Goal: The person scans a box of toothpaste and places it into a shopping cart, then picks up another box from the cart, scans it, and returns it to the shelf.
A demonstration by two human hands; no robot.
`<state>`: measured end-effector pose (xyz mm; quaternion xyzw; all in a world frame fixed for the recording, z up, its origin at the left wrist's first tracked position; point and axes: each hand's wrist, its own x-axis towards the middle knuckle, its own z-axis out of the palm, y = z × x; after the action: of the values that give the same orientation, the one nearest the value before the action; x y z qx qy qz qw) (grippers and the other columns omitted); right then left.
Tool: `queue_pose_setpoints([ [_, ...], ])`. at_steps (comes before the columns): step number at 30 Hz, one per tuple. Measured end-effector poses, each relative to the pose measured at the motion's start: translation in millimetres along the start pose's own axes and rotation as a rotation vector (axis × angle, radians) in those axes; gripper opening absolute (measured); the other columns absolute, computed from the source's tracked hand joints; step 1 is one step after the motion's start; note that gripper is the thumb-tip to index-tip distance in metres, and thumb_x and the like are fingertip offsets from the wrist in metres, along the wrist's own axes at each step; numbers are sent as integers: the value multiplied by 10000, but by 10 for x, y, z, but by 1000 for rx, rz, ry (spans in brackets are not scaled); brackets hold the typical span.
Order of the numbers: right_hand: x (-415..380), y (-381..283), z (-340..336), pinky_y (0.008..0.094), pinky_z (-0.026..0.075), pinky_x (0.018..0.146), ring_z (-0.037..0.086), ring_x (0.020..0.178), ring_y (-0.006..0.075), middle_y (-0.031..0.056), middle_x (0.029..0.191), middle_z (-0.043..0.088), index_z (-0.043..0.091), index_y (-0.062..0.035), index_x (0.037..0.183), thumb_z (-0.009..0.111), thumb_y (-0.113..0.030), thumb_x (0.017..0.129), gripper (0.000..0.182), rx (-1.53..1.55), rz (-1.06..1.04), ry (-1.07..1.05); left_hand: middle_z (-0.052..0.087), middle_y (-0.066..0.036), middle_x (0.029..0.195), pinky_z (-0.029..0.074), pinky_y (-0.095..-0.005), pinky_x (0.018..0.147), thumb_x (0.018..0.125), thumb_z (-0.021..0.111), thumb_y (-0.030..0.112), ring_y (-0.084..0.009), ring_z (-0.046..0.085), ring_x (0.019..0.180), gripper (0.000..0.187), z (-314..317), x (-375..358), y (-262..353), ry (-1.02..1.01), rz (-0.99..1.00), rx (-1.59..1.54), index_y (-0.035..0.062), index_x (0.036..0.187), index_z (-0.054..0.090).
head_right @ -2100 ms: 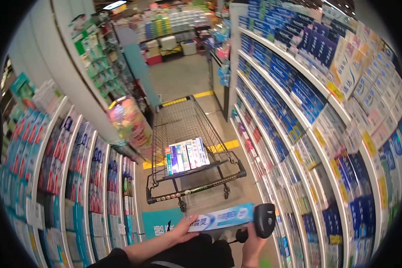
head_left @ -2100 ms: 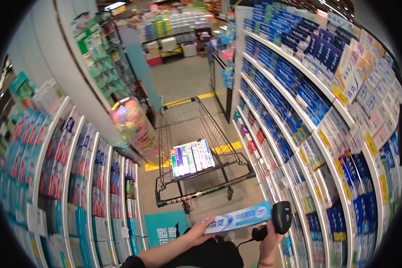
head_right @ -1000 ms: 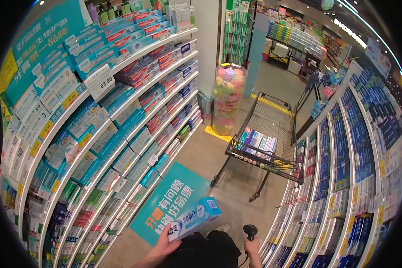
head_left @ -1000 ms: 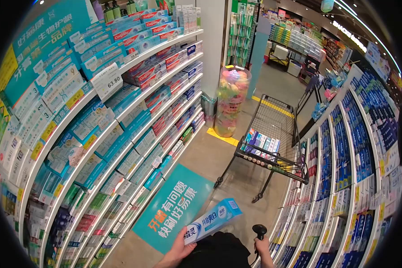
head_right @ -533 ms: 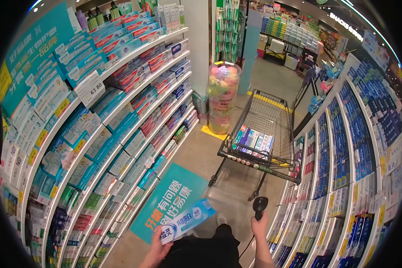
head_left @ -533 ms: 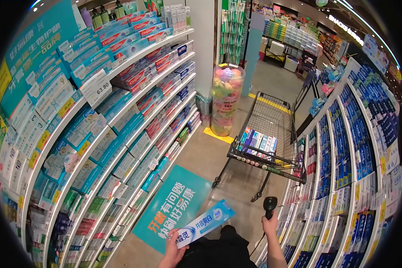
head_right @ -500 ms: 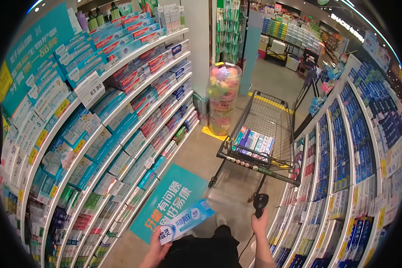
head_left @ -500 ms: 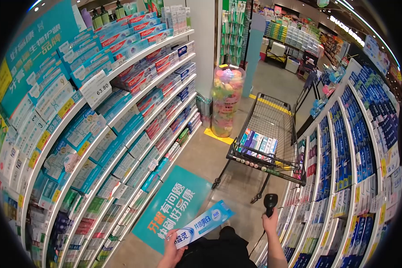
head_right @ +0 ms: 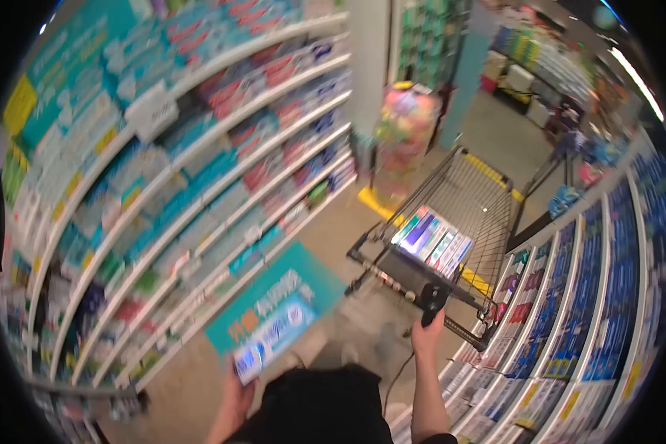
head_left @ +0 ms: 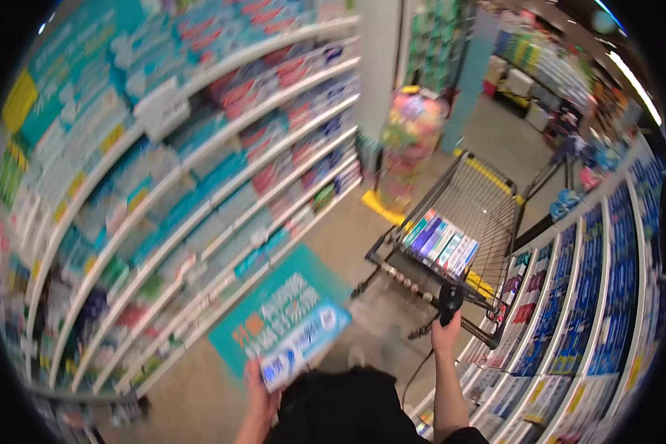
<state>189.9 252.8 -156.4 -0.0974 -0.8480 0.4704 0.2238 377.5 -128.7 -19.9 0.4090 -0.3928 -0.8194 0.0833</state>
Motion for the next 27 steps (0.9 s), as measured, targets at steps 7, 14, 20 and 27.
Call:
queue_pose_setpoints([
  [7, 3, 53, -108, 277, 486, 488, 566, 553, 157, 89, 846, 497, 439, 9, 1106, 520, 52, 719, 398, 242, 326, -194, 642, -63, 891, 448, -296, 529, 963, 346, 438, -176, 614, 748, 387, 528, -153, 260, 149, 174, 4, 103, 1072, 505],
  [14, 51, 108, -197, 258, 465, 493, 548, 560, 139, 87, 817, 522, 449, 13, 1095, 502, 14, 758, 342, 275, 344, -209, 607, -70, 898, 509, -307, 513, 950, 419, 350, -175, 643, 750, 288, 632, -201, 257, 152, 194, -50, 90, 1045, 498],
  [20, 42, 20, -216, 285, 461, 524, 550, 531, 147, 74, 671, 549, 491, 5, 959, 511, -74, 798, 181, 202, 178, -112, 616, -37, 865, 497, -285, 493, 918, 451, 345, -151, 640, 720, 250, 542, -142, 73, 108, 145, -80, 125, 1020, 515],
  [27, -6, -78, -317, 290, 471, 671, 593, 676, 168, 69, 814, 587, 491, -13, 1051, 600, -18, 738, 331, 295, 130, -140, 632, -70, 837, 477, -271, 408, 949, 379, 354, -176, 643, 650, 297, 629, -226, -17, 142, 69, -67, 95, 1005, 513],
])
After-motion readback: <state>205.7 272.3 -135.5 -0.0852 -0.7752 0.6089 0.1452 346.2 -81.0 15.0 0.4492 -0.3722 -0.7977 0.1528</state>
